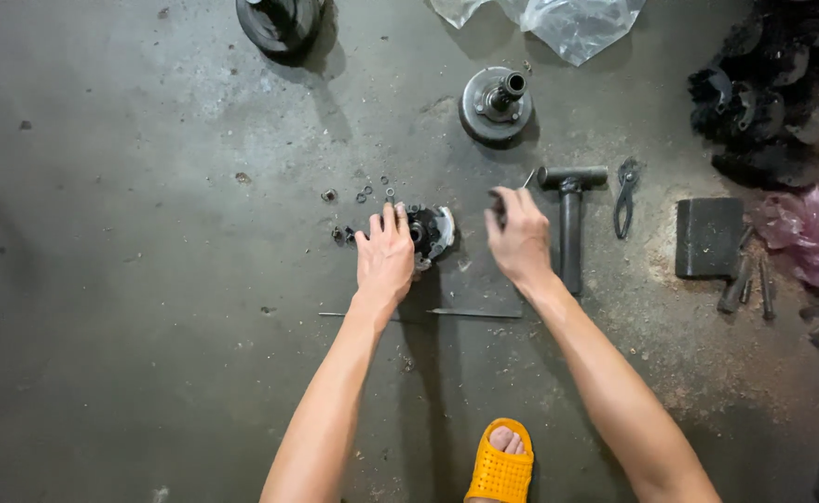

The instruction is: Assembling a motorcycle clutch assembly by attaching shoes and springs to the hub

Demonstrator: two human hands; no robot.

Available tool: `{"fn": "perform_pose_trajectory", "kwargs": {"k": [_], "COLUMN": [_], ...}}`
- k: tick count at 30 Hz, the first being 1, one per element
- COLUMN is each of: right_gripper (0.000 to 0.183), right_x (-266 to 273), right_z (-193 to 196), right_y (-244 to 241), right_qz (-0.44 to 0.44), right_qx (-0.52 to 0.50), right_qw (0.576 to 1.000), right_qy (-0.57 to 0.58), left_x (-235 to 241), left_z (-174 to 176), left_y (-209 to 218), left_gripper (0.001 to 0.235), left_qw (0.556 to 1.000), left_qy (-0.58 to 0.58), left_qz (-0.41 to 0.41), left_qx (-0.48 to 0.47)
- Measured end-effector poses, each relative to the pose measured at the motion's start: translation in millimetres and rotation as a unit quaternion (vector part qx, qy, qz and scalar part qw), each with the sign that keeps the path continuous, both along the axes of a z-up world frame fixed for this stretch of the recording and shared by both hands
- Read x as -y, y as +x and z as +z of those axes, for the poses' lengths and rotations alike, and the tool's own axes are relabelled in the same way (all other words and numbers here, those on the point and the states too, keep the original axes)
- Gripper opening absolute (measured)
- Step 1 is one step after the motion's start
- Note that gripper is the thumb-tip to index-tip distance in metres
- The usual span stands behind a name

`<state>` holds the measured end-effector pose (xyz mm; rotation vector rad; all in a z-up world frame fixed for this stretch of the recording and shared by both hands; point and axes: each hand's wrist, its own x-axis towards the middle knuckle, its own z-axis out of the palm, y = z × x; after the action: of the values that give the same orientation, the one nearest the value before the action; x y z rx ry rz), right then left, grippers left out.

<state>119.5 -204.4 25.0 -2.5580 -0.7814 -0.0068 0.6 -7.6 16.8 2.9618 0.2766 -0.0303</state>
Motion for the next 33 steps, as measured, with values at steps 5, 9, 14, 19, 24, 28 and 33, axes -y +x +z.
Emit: {"fn": "perform_pose_trajectory", "kwargs": {"k": [5, 9, 14, 19, 24, 28, 33], "right_gripper": [0.052, 0.056, 0.043, 0.03, 0.022, 0.017, 0.04], "right_x": [-33, -34, -31, -32, -34, -27, -17], "right_z": [12, 3, -23, -28, -47, -38, 42], "right_y": [-21, -21, -16, -22, -19, -10, -6], "right_qz": [0.007, -0.03, -0.088, -0.138, -0.144, -0.197, -0.219], "right_qx": [-0.227, -0.278, -0.314, -0.328, -0.276, -0.333, -0.716], "right_qw": [0.963, 0.942, 0.922, 0.911, 0.946, 0.908, 0.443], "right_qy": [0.146, 0.184, 0.212, 0.209, 0.093, 0.163, 0.493], "left_x": [-6, -1, 8, 8, 8, 5, 16], "left_z": [-9, -2, 3, -1, -6, 15, 58], "left_y": [-2, -4, -9, -13, -12, -22, -5], "left_gripper": [0.088, 0.125, 0.115, 0.113, 0.11, 0.116, 0.119], "left_qw": [0.997, 0.994, 0.994, 0.992, 0.991, 0.962, 0.888], "left_qy": [-0.043, -0.072, -0.097, -0.114, -0.118, -0.259, -0.427], "left_qz": [0.001, 0.016, 0.05, 0.055, 0.056, 0.05, 0.002], "left_qx": [-0.063, -0.081, -0.017, -0.003, 0.004, 0.071, 0.171]}}
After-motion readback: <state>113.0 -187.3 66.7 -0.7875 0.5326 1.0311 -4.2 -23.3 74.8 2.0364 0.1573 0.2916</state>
